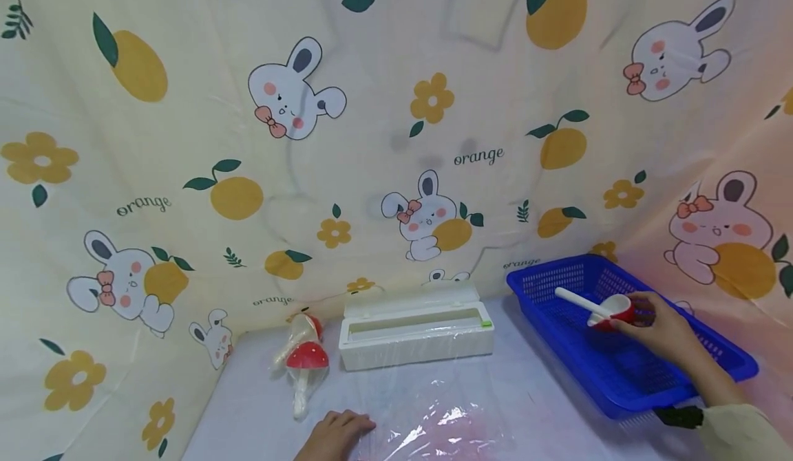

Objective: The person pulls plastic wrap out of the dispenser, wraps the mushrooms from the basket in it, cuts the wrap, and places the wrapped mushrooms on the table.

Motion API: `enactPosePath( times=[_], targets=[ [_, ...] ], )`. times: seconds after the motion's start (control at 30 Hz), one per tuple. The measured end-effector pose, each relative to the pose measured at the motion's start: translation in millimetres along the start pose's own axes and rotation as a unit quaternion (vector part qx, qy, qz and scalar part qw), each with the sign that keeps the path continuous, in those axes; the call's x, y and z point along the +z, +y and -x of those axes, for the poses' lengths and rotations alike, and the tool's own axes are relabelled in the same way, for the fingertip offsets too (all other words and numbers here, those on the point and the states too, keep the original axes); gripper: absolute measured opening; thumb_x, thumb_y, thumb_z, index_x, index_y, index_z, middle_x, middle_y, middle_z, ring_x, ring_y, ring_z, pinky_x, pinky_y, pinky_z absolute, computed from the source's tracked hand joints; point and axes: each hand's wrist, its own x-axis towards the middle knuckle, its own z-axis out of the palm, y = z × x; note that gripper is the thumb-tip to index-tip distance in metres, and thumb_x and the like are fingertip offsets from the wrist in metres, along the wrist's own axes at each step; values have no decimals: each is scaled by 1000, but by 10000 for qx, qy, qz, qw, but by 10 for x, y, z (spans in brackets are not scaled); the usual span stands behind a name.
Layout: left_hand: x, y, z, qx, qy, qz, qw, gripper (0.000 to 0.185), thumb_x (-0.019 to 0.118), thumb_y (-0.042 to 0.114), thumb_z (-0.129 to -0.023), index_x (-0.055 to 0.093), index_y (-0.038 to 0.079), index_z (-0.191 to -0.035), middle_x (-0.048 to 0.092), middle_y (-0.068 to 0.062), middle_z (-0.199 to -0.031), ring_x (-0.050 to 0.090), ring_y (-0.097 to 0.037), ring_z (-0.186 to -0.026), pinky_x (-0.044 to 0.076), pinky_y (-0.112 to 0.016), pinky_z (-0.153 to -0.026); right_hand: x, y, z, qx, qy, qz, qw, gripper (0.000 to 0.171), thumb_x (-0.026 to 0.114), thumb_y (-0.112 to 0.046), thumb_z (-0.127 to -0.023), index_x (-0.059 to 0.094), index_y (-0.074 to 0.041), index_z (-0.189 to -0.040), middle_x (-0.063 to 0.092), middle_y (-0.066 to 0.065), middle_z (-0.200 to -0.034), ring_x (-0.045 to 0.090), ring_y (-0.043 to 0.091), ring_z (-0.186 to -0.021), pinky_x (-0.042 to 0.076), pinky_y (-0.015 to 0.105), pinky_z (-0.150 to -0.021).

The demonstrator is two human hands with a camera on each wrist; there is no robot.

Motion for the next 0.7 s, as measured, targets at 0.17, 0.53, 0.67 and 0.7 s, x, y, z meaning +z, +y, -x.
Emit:
enactPosePath(
  times=[0.17,0.53,0.67,0.7],
  targets=[
    [-19,17,3,-84,-67,50,9999,73,77,74,-81,67,31,-138,64,7,-139,56,-19,-119,53,-53,-103,1,-256,53,-133,104,-271,9995,80,83,-33,-97,42,13,-146,54,44,-134,59,65,-115,63,57,-77],
    [-12,50,12,-279,-155,188,9993,75,77,76,-79,66,35,-141,61,8,-144,56,-21,-122,51,-58,-106,41,-598,157,-484,15,-456,9978,76,85,-29,-96,43,7,-148,54,39,-140,58,64,-120,63,53,-81],
    [-9,57,23,-202,-127,143,9996,72,74,75,-83,67,32,-140,62,6,-142,56,-22,-122,51,-58,-104,46,-638,212,-476,11,-471,9978,75,85,-28,-96,44,7,-148,54,38,-140,58,63,-121,63,53,-80],
    [-8,57,26,-200,-124,147,9996,71,74,75,-83,67,32,-140,62,5,-142,56,-22,-122,51,-58,-104,51,-651,228,-477,9,-477,9977,74,85,-28,-96,44,6,-148,54,38,-140,59,63,-121,63,52,-80]
  ],
)
